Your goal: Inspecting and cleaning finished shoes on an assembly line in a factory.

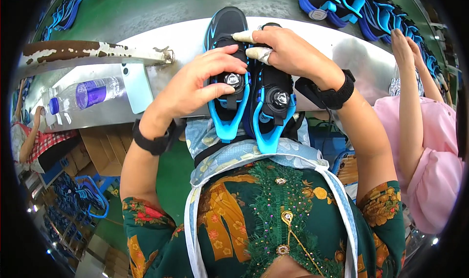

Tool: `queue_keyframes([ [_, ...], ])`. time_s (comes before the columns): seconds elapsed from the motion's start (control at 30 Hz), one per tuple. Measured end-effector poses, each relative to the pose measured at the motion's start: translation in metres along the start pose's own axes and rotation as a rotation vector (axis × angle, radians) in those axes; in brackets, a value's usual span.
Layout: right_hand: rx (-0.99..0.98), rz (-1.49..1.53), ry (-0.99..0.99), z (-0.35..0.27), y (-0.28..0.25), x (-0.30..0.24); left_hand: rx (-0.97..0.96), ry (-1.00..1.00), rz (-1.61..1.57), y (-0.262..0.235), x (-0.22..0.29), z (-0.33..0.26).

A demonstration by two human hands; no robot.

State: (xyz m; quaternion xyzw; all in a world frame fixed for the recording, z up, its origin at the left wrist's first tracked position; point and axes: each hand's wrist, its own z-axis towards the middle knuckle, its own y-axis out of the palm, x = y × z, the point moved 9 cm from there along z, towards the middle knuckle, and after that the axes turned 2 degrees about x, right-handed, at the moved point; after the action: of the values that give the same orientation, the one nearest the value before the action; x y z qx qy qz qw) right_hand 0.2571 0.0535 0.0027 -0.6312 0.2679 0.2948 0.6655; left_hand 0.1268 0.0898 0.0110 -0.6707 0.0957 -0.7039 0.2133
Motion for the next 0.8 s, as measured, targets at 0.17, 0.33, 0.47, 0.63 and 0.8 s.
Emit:
queue_keyframes([
  [0.17, -0.136, 0.361, 0.244, -0.053, -0.024, 0.005, 0.448, -0.131, 0.189, -0.005, 0.040, -0.044],
  [0.33, -0.102, 0.089, 0.019, -0.090, -0.009, -0.030, 0.478, -0.308, 0.073, 0.038, 0.051, -0.063],
  [0.47, 0.062, 0.046, -0.042, -0.092, -0.005, -0.039, 0.353, -0.287, 0.499, 0.071, 0.051, -0.041],
  [0.63, 0.018, 0.069, 0.008, -0.079, -0.037, -0.036, 0.386, -0.441, 0.453, 0.034, 0.013, -0.022],
  [0.8, 0.613, -0.436, 0.088, -0.068, -0.138, 0.026, 0.959, -0.203, 0.406, -0.067, 0.019, 0.010],
])
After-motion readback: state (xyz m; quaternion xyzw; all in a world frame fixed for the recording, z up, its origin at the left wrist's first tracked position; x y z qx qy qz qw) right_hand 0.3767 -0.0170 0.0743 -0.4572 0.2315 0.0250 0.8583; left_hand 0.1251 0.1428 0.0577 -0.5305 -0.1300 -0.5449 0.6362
